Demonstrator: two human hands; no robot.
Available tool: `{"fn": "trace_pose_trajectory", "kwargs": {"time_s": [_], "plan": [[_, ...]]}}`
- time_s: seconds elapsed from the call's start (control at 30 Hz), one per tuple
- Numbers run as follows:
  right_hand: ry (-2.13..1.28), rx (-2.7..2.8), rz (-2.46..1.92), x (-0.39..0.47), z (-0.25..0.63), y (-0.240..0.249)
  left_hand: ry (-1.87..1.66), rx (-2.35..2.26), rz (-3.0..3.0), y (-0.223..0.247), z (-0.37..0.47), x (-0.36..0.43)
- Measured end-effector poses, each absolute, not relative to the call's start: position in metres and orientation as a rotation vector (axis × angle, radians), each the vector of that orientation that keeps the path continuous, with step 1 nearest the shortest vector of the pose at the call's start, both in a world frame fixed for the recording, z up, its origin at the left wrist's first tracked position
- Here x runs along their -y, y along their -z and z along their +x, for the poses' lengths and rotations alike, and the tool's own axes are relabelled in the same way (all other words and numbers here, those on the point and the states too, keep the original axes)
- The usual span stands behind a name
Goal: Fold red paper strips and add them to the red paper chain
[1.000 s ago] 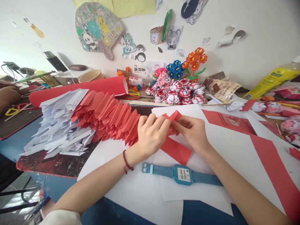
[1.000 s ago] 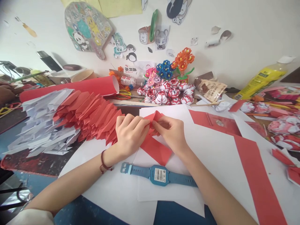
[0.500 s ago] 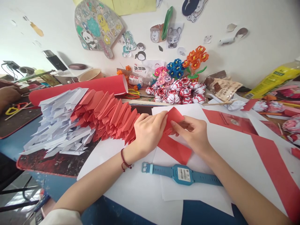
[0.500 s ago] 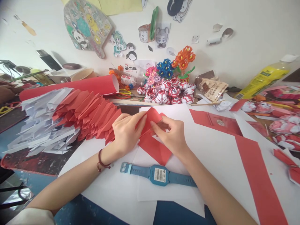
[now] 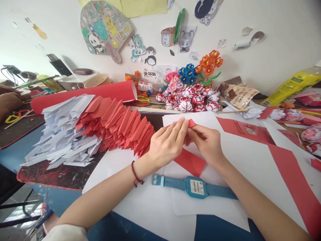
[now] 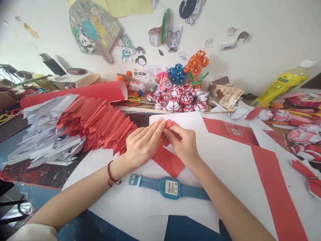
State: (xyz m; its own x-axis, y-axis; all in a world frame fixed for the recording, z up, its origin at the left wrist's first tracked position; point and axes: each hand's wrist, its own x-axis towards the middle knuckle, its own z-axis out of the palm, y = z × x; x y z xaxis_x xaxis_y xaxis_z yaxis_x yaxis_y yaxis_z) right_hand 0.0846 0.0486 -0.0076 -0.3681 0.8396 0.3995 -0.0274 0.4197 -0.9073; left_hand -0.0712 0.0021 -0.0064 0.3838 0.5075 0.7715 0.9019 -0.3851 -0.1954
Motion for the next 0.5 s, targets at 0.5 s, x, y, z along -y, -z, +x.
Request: {"fn": "trace_pose_trajectory", "kwargs": {"time_s": [0.5], "plan": [[-0.851,1.802,-0.876,-0.051,0.087,0.008,1.437,1.820,-2.220,-0.006,-0.065,0.002]]}}
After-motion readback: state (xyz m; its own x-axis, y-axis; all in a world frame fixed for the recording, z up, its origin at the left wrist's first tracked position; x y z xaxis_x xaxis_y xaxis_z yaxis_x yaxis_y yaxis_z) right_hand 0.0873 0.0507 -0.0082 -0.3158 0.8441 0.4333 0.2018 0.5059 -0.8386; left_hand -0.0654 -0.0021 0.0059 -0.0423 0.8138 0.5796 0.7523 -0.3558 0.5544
